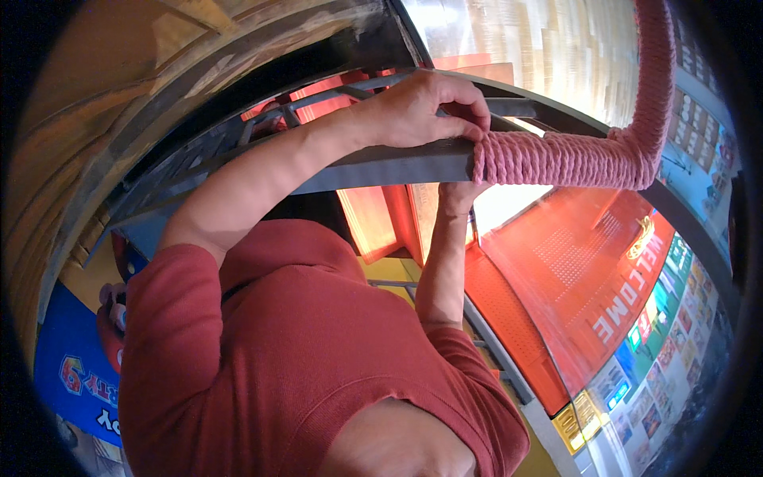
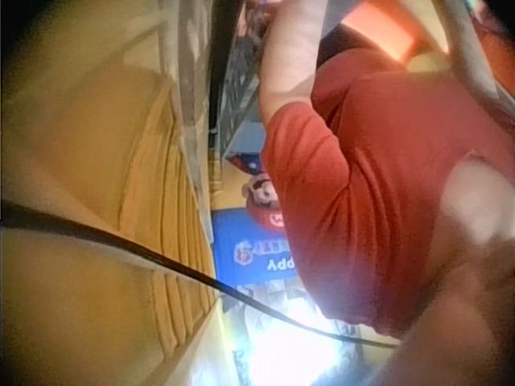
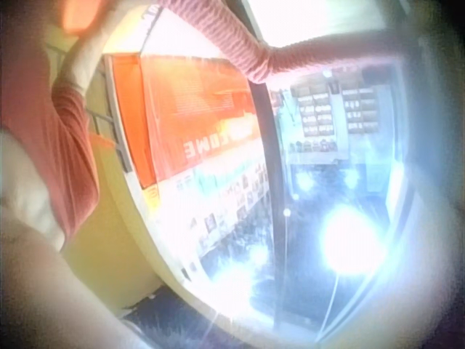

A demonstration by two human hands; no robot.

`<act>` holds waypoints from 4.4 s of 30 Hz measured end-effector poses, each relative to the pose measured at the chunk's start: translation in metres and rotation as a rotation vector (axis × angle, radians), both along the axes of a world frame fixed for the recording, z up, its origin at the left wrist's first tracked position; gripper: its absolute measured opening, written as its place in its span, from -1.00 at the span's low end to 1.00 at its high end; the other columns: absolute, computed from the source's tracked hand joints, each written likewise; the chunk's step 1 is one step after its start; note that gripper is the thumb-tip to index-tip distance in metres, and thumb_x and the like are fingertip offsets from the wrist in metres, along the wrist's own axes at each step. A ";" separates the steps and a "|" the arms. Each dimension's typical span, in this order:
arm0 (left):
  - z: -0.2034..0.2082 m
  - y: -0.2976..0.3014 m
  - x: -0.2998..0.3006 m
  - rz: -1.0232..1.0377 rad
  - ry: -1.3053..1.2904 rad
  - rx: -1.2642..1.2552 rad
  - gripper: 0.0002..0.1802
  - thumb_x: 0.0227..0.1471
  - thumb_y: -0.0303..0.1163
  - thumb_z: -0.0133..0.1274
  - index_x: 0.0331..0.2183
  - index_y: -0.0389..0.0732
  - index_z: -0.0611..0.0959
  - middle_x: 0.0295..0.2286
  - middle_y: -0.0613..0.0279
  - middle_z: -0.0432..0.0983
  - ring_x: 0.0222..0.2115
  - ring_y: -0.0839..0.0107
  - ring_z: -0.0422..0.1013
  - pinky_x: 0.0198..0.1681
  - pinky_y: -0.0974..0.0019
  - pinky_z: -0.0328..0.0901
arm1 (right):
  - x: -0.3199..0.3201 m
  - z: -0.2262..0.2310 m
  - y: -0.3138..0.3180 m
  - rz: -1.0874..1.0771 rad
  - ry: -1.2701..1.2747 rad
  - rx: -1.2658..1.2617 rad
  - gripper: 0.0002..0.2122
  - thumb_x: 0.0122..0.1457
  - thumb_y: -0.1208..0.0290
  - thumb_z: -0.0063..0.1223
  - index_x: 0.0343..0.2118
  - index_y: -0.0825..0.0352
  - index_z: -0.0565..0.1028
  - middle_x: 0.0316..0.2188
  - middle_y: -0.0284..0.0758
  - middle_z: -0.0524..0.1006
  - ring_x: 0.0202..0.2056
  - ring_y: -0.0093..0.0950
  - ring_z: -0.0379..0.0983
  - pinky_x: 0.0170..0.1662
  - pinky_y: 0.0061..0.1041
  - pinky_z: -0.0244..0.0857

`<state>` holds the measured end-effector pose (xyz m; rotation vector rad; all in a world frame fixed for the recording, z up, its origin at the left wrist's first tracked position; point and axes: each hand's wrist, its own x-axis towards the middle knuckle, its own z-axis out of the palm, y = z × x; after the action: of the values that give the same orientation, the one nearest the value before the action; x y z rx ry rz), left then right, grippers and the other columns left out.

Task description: The person ties several small knots in a thin pink rope that is wrapped around a metal frame.

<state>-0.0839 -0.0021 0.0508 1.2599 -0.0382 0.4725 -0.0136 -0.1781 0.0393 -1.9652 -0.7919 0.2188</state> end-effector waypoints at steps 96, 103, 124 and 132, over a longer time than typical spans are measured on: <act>0.065 -0.055 -0.025 0.419 0.410 0.299 -0.45 -0.21 -0.68 0.23 -0.09 -0.54 0.45 -0.19 -0.03 0.48 -0.19 0.36 0.44 -0.06 0.37 0.31 | 0.030 0.007 0.038 0.204 -0.101 0.185 -0.85 -0.13 0.45 0.08 -0.61 0.47 0.48 -0.53 0.02 0.48 -0.42 -0.05 0.46 -0.36 -0.23 0.33; 0.071 -0.045 -0.021 0.243 0.474 0.196 -0.43 -0.22 -0.69 0.22 -0.09 -0.55 0.43 -0.21 -0.03 0.49 -0.20 0.37 0.45 -0.08 0.38 0.33 | 0.022 0.023 0.023 0.134 -0.011 0.105 -0.89 -0.13 0.53 0.03 -0.53 0.48 0.49 -0.55 0.03 0.46 -0.46 -0.08 0.46 -0.40 -0.27 0.32; 0.080 -0.066 0.024 0.586 0.560 1.200 -0.33 -0.46 -0.42 0.27 -0.20 -0.26 0.35 -0.44 0.03 0.52 -0.43 0.14 0.50 -0.28 0.19 0.39 | -0.058 0.000 -0.053 -0.149 1.057 0.524 -0.80 0.10 0.59 -0.09 -0.22 0.47 0.48 -0.41 -0.28 0.57 -0.67 -0.67 0.32 -0.62 -0.64 0.24; 0.063 -0.034 0.028 0.288 0.405 0.889 -0.33 -0.45 -0.41 0.37 -0.19 -0.28 0.44 -0.40 0.20 0.54 -0.41 0.42 0.47 -0.33 0.34 0.39 | -0.059 0.007 -0.039 -0.048 0.895 0.592 -0.76 0.13 0.53 -0.06 -0.14 0.50 0.43 -0.35 -0.25 0.55 -0.62 -0.68 0.34 -0.56 -0.67 0.29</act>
<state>-0.0558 -0.0365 0.1140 2.2362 0.3115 0.4487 -0.0726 -0.2176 0.0468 -1.1350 -0.1725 0.6868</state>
